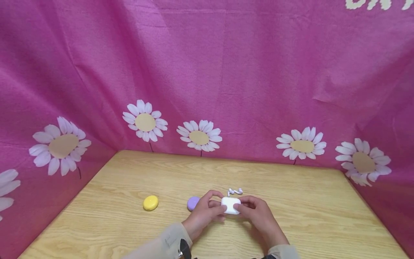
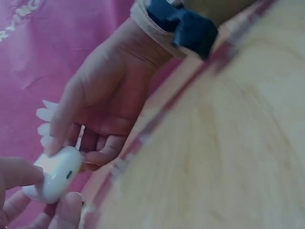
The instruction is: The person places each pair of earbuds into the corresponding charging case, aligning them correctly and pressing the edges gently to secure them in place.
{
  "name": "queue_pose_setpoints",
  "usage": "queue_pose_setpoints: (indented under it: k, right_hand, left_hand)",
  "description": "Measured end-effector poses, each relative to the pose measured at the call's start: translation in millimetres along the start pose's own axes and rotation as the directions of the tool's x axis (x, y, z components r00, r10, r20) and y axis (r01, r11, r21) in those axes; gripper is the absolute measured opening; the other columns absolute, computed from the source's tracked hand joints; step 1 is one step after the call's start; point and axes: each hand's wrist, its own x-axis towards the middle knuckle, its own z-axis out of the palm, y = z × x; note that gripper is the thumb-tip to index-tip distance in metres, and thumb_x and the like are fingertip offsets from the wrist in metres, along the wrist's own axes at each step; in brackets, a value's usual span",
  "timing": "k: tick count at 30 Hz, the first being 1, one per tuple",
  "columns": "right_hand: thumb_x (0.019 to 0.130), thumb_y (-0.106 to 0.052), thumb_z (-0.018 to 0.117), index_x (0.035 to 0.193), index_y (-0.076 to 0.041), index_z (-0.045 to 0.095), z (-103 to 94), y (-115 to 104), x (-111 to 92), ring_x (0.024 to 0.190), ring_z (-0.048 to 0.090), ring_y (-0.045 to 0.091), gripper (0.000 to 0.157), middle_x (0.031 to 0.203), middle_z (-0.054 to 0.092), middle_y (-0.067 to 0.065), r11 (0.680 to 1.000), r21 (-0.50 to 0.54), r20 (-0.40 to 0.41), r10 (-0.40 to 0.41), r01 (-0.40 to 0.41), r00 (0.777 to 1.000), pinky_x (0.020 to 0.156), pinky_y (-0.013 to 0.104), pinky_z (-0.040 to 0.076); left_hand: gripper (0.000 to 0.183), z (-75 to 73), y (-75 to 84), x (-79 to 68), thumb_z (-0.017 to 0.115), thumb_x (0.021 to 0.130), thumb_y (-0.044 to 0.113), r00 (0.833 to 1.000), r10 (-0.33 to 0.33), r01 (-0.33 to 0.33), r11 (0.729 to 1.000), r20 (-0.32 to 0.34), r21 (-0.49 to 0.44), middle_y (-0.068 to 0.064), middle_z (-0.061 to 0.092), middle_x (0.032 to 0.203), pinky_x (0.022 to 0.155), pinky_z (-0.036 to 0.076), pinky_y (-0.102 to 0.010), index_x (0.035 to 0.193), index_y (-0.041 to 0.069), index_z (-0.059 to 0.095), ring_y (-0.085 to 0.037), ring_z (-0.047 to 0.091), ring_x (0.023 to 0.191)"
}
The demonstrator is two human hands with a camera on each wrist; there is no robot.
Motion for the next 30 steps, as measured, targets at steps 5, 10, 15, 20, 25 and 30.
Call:
queue_pose_setpoints:
  k: [5,10,15,20,25,30]
  right_hand:
    - [0.088,-0.012,0.07,0.119,0.009,0.056,2.5,10,-1,0.09,0.062,0.019,0.039,0.101,0.063,0.01,0.989,0.149,-0.003,-0.015,0.016,1.0,0.076,0.032,0.058]
    - [0.088,-0.012,0.07,0.118,0.006,0.057,3.0,15,-1,0.089,0.064,0.018,0.037,0.101,0.065,0.01,0.986,0.166,-0.003,-0.035,0.035,0.999,0.076,0.033,0.058]
    - [0.088,-0.012,0.07,0.118,0.006,0.056,1.8,21,-1,0.091,0.064,0.018,0.039,0.101,0.065,0.012,0.987,0.15,0.015,-0.053,0.05,0.999,0.079,0.034,0.058]
    - [0.086,-0.01,0.071,0.121,0.007,0.053,-1.2,23,-3,0.092,0.063,0.019,0.043,0.104,0.064,0.014,0.99,0.114,0.062,-0.09,0.083,0.994,0.08,0.034,0.058]
    - [0.086,-0.008,0.07,0.124,0.006,0.051,-3.2,24,-3,0.092,0.063,0.018,0.046,0.103,0.065,0.013,0.986,0.124,0.093,-0.126,0.114,0.988,0.079,0.034,0.057]
    - [0.087,-0.006,0.068,0.133,0.004,0.043,-4.1,26,-4,0.091,0.064,0.017,0.053,0.103,0.064,0.014,0.976,0.14,0.114,-0.181,0.164,0.977,0.078,0.033,0.058]
  left_hand:
    - [0.032,2.4,-7.3,0.1,0.068,0.085,-0.002,0.997,0.07,-0.07,0.998,0.024,-0.002,-0.007,0.064,0.089,0.067,0.058,-0.031,0.111,0.01,0.053,-0.017,0.063,0.076]
    - [0.035,2.2,-11.4,-0.8,0.066,0.086,-0.004,0.992,0.119,-0.118,0.993,0.047,-0.012,-0.008,0.061,0.093,0.068,0.059,-0.032,0.117,0.004,0.051,-0.016,0.063,0.079]
    - [0.037,0.5,-13.4,0.1,0.065,0.086,-0.004,0.987,0.147,-0.148,0.989,0.065,0.019,-0.008,0.061,0.095,0.069,0.059,-0.033,0.119,0.002,0.05,-0.015,0.063,0.08]
    - [0.036,-1.2,-14.4,0.7,0.064,0.086,-0.005,0.982,0.17,-0.174,0.984,0.081,0.047,-0.008,0.062,0.095,0.068,0.059,-0.032,0.119,0.001,0.05,-0.015,0.063,0.08]
    - [0.036,-1.3,-15.0,2.9,0.063,0.086,-0.005,0.981,0.174,-0.179,0.982,0.084,0.055,-0.008,0.061,0.097,0.066,0.059,-0.029,0.12,0.001,0.05,-0.014,0.062,0.08]
    - [0.035,-1.5,-16.3,3.4,0.064,0.088,-0.003,0.985,0.152,-0.156,0.987,0.078,0.041,-0.009,0.06,0.098,0.063,0.058,-0.029,0.12,0.002,0.051,-0.015,0.062,0.082]
